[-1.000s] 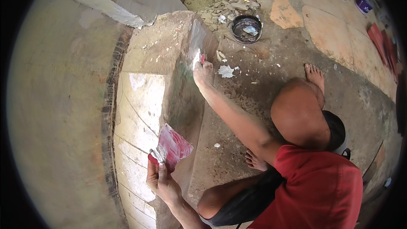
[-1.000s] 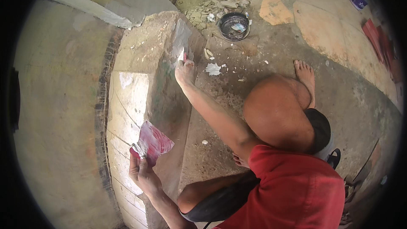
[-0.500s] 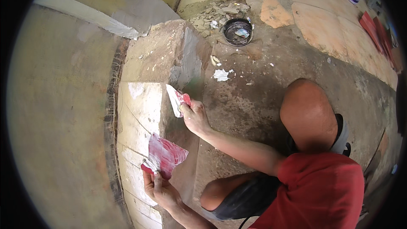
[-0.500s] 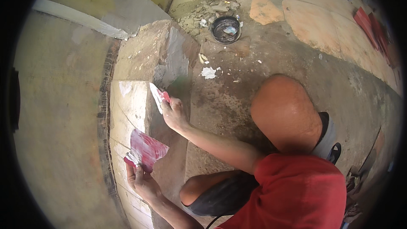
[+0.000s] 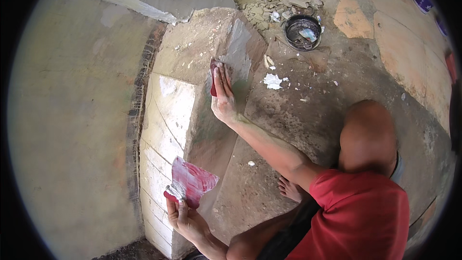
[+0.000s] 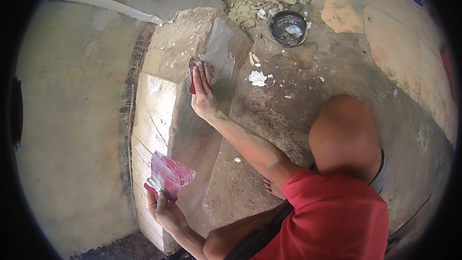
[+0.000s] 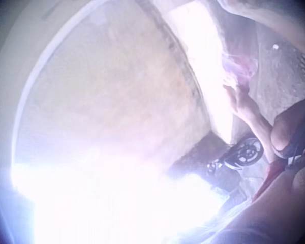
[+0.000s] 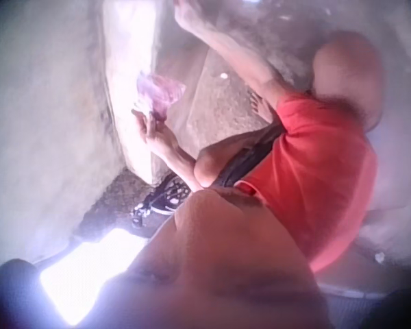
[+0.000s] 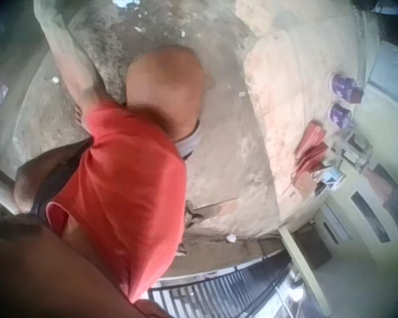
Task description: The person applies white plaster to a wall corner and adjacent surfaces using a trowel. They repeatedly scoop plaster from a bucket and smooth it onto the wall, occasionally standing to retrieve more material before resuming the application.
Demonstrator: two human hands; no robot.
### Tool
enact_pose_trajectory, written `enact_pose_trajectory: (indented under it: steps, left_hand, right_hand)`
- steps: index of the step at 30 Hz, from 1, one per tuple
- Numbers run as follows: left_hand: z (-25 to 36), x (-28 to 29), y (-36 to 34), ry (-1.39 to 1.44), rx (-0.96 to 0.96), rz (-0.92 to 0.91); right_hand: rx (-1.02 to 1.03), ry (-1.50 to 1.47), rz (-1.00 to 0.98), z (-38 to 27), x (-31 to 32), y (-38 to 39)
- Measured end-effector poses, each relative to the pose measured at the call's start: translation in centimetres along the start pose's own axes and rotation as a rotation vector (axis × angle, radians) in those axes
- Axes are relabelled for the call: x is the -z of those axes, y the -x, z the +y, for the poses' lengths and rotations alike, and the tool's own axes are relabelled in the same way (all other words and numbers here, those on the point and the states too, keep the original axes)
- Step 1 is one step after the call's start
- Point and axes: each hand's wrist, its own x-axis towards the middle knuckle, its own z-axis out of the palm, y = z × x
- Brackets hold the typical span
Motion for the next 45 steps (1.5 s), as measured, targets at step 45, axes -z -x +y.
enact_pose_trajectory:
  steps: [45]
  left_hand:
    - [0.2,-3.3,-0.1,0.0,0.012,0.027]
  right_hand:
    - [-0.028,-0.337,-0.087,-1.1,3.8,2.2]
